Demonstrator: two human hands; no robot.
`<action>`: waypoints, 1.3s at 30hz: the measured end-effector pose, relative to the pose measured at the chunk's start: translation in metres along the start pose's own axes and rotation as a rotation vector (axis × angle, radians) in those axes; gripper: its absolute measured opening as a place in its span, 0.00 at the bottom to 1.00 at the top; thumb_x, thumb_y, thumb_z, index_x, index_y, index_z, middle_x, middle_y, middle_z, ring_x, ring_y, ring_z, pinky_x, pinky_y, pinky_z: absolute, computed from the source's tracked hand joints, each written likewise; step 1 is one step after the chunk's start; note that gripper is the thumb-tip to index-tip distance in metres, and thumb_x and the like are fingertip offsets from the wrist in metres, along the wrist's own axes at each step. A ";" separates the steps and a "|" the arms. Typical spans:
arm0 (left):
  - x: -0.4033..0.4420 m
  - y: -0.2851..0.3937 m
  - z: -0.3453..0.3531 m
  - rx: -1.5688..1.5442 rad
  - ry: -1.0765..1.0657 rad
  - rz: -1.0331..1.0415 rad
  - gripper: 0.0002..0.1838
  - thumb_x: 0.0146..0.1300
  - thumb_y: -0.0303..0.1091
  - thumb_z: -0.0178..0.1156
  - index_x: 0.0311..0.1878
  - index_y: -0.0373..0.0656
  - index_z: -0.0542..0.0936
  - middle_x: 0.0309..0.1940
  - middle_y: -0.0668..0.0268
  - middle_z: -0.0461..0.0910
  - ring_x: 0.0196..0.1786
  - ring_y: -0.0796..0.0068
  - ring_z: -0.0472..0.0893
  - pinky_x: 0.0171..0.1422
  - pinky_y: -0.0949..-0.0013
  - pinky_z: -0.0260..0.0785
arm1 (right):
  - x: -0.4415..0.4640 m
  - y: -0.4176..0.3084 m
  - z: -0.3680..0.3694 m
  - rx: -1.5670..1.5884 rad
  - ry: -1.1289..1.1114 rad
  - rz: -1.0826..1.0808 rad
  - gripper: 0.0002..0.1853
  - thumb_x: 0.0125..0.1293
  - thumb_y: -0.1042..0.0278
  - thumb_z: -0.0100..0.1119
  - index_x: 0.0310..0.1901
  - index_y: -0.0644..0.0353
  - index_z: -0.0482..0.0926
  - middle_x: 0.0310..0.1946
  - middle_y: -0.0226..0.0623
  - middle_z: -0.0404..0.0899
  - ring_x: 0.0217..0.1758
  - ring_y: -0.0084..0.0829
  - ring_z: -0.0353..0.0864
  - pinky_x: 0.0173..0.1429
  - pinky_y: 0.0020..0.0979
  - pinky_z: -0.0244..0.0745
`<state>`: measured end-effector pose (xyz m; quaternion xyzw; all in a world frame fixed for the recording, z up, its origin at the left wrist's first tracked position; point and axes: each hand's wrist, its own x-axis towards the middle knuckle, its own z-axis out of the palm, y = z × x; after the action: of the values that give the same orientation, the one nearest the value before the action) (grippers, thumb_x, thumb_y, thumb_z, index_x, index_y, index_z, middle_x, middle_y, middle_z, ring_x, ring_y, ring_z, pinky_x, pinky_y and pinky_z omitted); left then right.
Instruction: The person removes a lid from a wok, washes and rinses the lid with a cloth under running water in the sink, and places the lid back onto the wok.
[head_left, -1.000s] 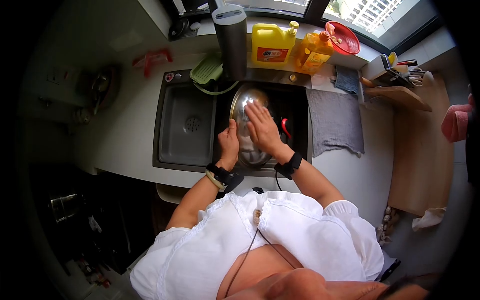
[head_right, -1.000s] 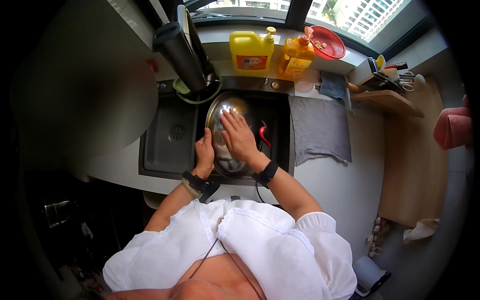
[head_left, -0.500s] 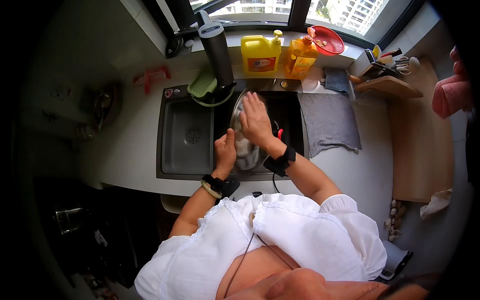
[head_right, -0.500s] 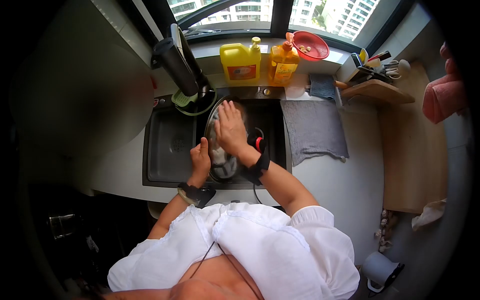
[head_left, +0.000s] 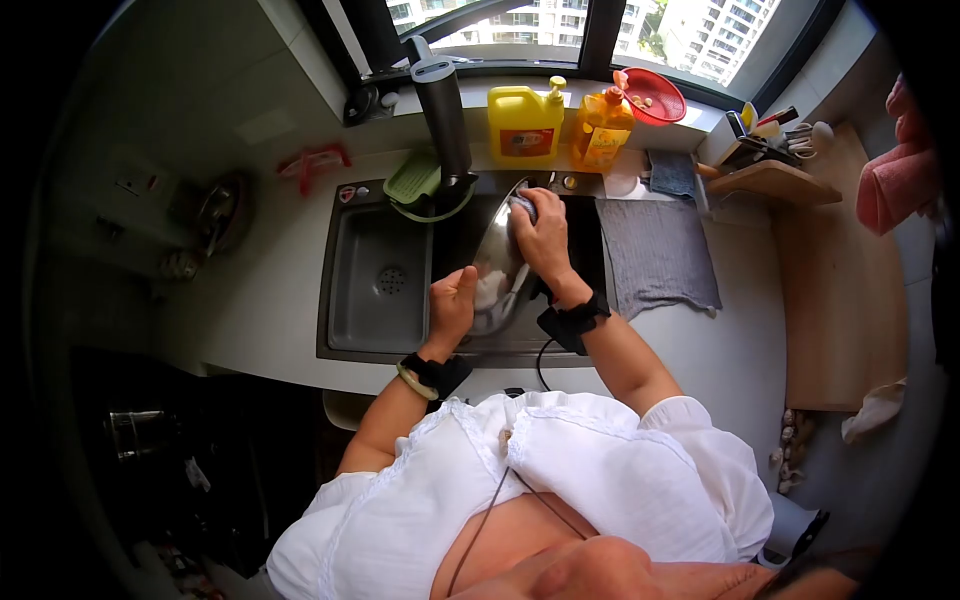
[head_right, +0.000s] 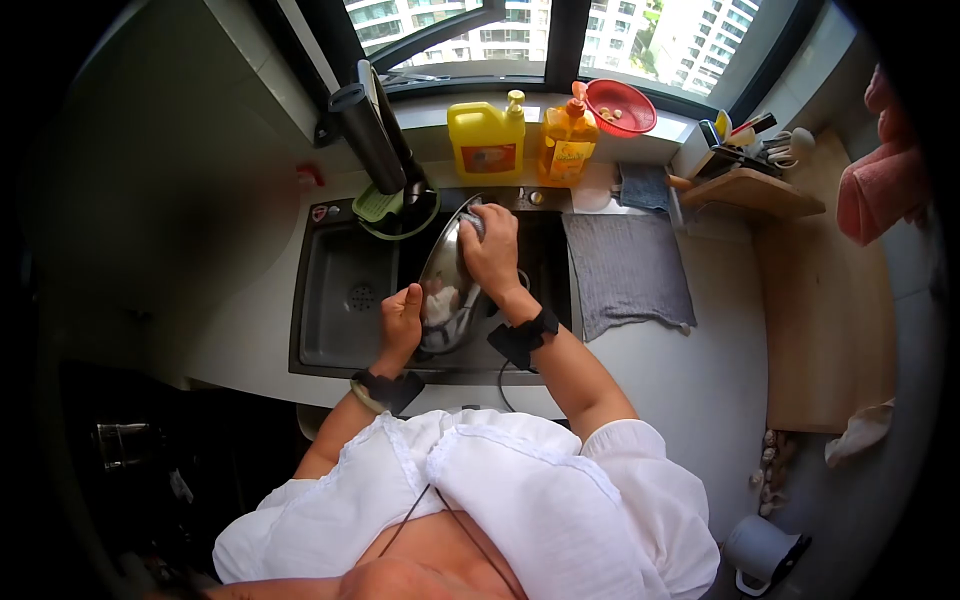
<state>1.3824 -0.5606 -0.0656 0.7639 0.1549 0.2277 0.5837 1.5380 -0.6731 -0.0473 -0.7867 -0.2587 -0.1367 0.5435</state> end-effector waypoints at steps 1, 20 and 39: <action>0.001 0.005 0.000 0.022 0.000 -0.002 0.29 0.74 0.55 0.50 0.35 0.34 0.82 0.17 0.74 0.66 0.24 0.85 0.63 0.27 0.72 0.57 | -0.010 -0.012 -0.003 -0.035 -0.050 -0.127 0.18 0.62 0.68 0.56 0.52 0.66 0.77 0.52 0.52 0.75 0.59 0.51 0.70 0.65 0.41 0.66; -0.009 0.018 -0.002 0.026 0.041 0.007 0.29 0.76 0.51 0.48 0.27 0.35 0.75 0.16 0.73 0.63 0.25 0.84 0.62 0.26 0.70 0.56 | 0.008 0.014 -0.009 0.073 -0.209 0.037 0.18 0.72 0.72 0.45 0.60 0.67 0.73 0.63 0.53 0.70 0.65 0.51 0.70 0.68 0.38 0.67; -0.011 0.020 -0.015 -0.027 0.053 -0.016 0.29 0.76 0.52 0.46 0.32 0.34 0.80 0.18 0.77 0.69 0.26 0.85 0.64 0.28 0.74 0.57 | -0.010 -0.019 -0.004 0.092 -0.171 -0.209 0.17 0.70 0.74 0.47 0.58 0.66 0.74 0.62 0.49 0.72 0.66 0.48 0.69 0.69 0.39 0.64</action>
<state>1.3648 -0.5591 -0.0448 0.7484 0.1735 0.2453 0.5913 1.5189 -0.6737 -0.0361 -0.7386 -0.3903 -0.1131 0.5378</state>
